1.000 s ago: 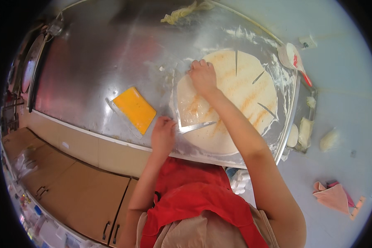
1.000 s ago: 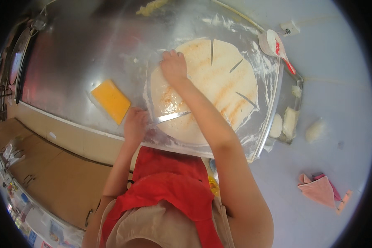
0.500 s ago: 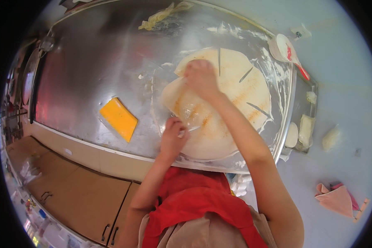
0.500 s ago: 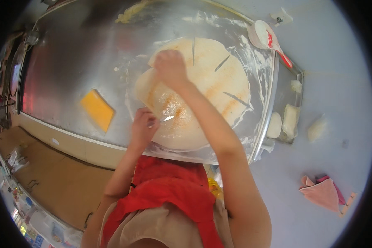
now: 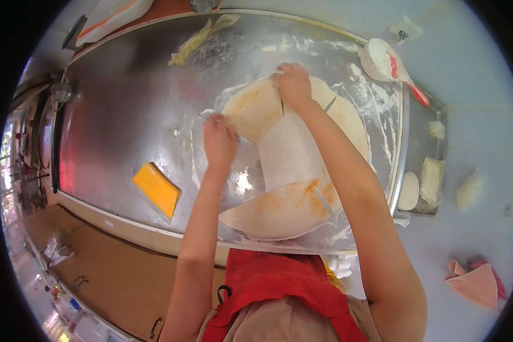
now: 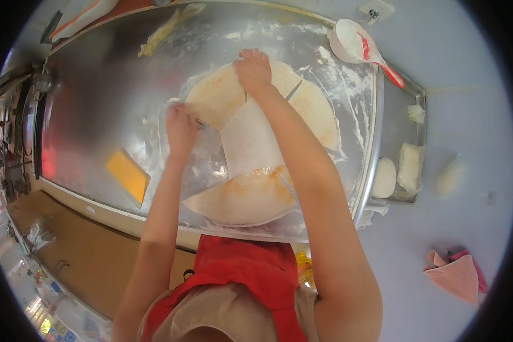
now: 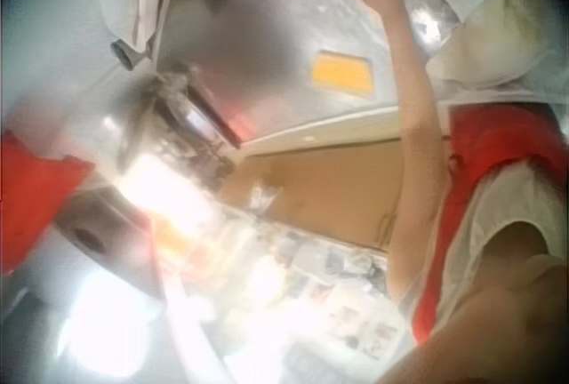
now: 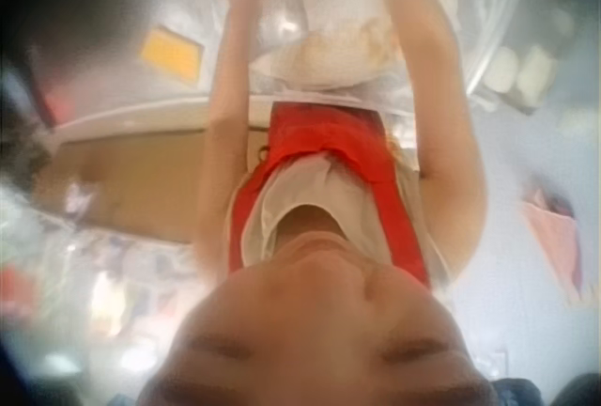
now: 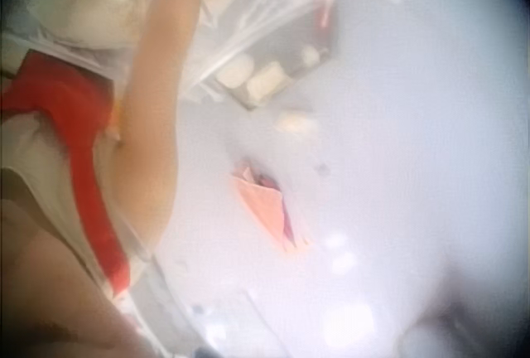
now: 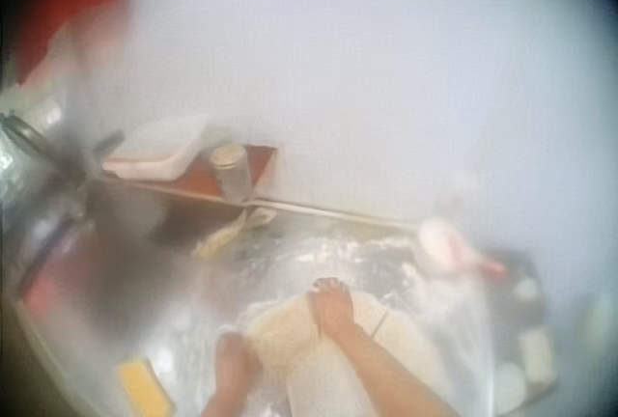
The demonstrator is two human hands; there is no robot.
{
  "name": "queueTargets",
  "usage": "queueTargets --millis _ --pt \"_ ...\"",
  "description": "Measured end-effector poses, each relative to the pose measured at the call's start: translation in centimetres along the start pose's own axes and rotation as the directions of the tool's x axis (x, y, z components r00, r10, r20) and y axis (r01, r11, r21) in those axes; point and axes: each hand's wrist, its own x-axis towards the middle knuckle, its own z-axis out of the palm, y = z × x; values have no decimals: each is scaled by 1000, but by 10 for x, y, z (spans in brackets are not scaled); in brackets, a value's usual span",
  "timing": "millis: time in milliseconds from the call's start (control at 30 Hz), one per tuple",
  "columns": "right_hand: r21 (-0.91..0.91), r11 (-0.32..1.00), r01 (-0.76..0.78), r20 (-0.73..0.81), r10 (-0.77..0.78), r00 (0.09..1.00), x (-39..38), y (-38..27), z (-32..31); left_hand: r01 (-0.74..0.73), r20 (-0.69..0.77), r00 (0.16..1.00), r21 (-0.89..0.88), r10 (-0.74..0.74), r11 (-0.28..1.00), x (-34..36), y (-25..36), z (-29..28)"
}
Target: The person stirs food in a pan, walks to a storage area to scoop flour into a container, then returns to a prep table to roll out a piece of dough using a rolling pin, applies a topping with a scraper, and cuts the dough into sections.
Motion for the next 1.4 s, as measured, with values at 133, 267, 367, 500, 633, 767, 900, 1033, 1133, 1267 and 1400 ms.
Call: queueTargets --millis 133,267,367,500,633,767,900,1033,1133,1267,1400 --pt "8 998 59 93 -60 994 3 -5 5 148 225 962 43 -154 988 22 -28 6" --pt "122 992 -34 61 26 998 -45 8 -46 291 369 912 -267 -182 919 20 17 -22" --pt "206 978 -26 2 26 1000 -117 27 -86 294 495 868 -467 -29 834 -20 39 -59" --pt "262 963 -68 123 36 992 -163 72 -96 530 771 632 -502 77 683 -21 57 -69" --pt "46 965 -259 -16 260 965 -117 107 -61 277 500 866 -466 -8 840 44 43 37" --pt "-56 912 -407 140 411 901 -64 101 -43 -93 191 974 -167 125 982 114 50 128" --pt "106 942 -318 146 302 942 -76 88 -63 98 547 837 -203 30 974 134 83 114" --pt "430 885 -178 16 190 982 -151 64 -97 280 706 705 -351 57 894 91 70 34" --pt "554 799 -234 241 115 964 -211 52 -124 340 814 521 -475 259 811 59 60 -4" --pt "344 857 -385 114 368 923 -249 86 -117 131 767 578 -424 279 896 68 88 39" --pt "-115 823 -557 94 567 818 -231 121 -115 -121 393 882 -343 259 932 71 148 148"
